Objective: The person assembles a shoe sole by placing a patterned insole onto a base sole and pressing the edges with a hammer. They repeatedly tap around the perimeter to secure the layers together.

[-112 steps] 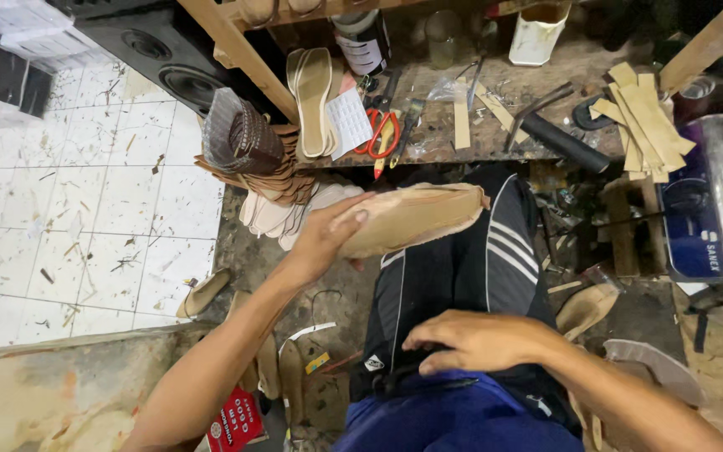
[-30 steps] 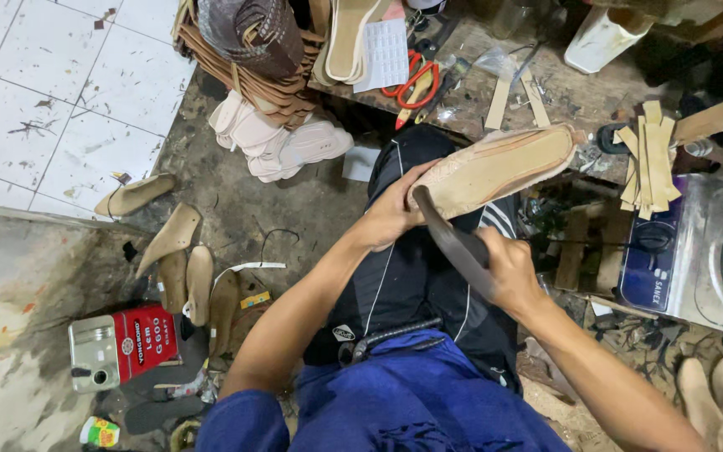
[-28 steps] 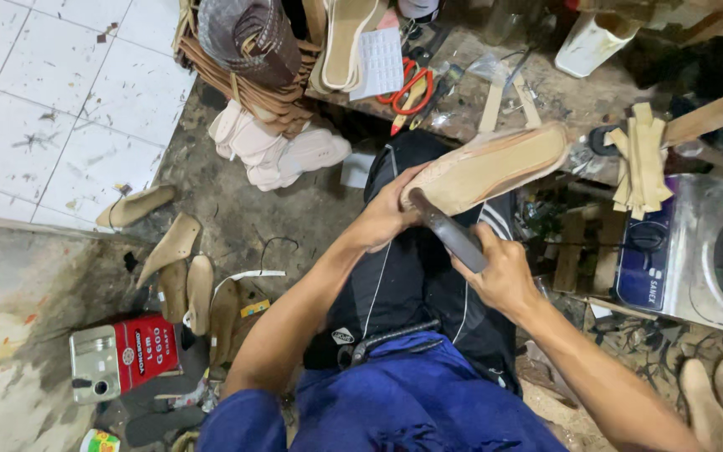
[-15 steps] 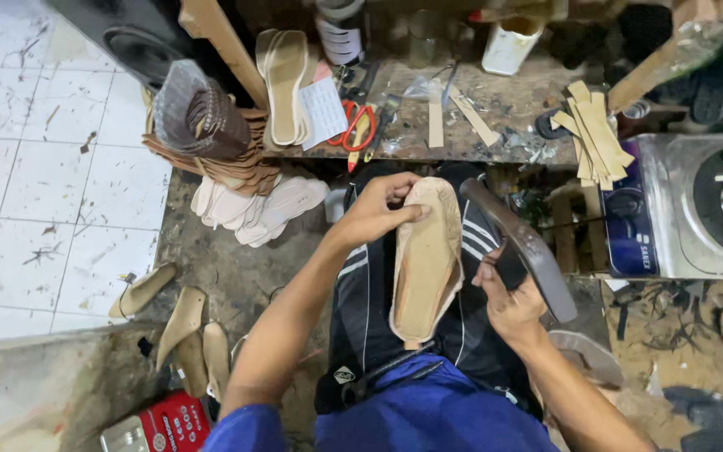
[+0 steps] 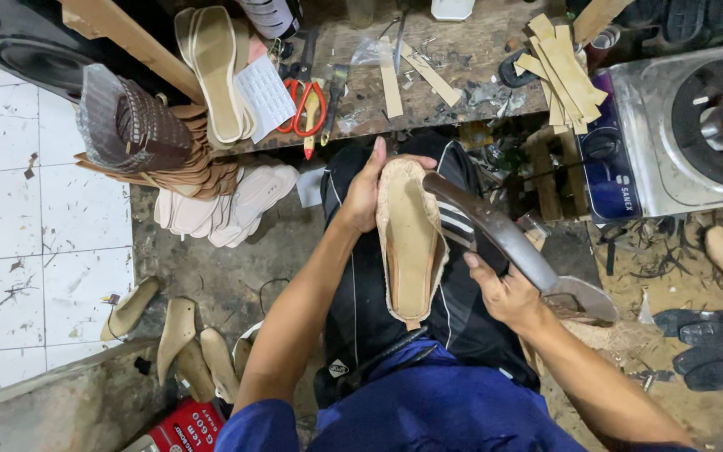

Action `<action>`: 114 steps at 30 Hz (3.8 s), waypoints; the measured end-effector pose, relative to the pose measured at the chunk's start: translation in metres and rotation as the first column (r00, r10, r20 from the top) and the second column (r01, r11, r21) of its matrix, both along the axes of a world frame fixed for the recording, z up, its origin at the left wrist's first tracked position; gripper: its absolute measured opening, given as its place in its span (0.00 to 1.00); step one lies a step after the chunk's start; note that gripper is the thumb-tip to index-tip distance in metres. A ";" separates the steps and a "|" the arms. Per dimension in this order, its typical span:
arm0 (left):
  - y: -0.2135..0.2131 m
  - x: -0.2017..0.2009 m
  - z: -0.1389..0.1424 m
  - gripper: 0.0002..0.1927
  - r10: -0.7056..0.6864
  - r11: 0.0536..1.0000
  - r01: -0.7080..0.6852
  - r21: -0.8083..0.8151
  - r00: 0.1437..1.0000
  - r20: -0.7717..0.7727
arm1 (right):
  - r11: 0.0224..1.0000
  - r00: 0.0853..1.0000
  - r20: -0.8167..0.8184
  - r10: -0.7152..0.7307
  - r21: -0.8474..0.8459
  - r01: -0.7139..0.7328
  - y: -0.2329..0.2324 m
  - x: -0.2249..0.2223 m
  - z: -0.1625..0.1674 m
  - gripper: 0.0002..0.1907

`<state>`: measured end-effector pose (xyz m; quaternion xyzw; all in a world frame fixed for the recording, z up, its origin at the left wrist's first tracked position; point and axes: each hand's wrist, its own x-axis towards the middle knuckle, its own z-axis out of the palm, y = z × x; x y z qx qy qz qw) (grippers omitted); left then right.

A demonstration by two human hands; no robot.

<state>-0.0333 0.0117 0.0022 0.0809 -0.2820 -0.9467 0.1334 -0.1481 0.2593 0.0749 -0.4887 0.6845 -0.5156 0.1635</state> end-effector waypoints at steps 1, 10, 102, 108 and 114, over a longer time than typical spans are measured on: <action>0.000 0.000 -0.002 0.44 -0.006 1.000 0.006 0.009 1.000 -0.021 | 0.999 0.993 0.114 0.027 -0.029 -0.024 0.002 -0.001 0.006 0.14; 0.001 0.000 -0.012 0.47 0.058 0.998 -0.058 0.009 0.997 0.041 | 0.876 0.859 0.388 0.335 -0.465 -0.131 0.007 0.004 0.010 0.17; 0.012 0.005 -0.031 0.39 0.373 0.908 -0.304 -0.289 0.900 0.225 | 0.927 0.953 -0.223 0.204 0.357 -0.115 -0.079 -0.001 0.065 0.19; 0.067 0.039 0.020 0.23 0.594 0.583 -0.323 -0.746 0.795 0.121 | 0.966 0.991 0.111 -0.081 0.255 0.051 -0.029 -0.010 0.087 0.13; 0.079 0.076 0.118 0.24 0.549 0.587 -0.367 -0.721 0.835 0.022 | 0.998 0.871 0.492 0.001 0.055 -0.032 -0.009 -0.023 0.118 0.12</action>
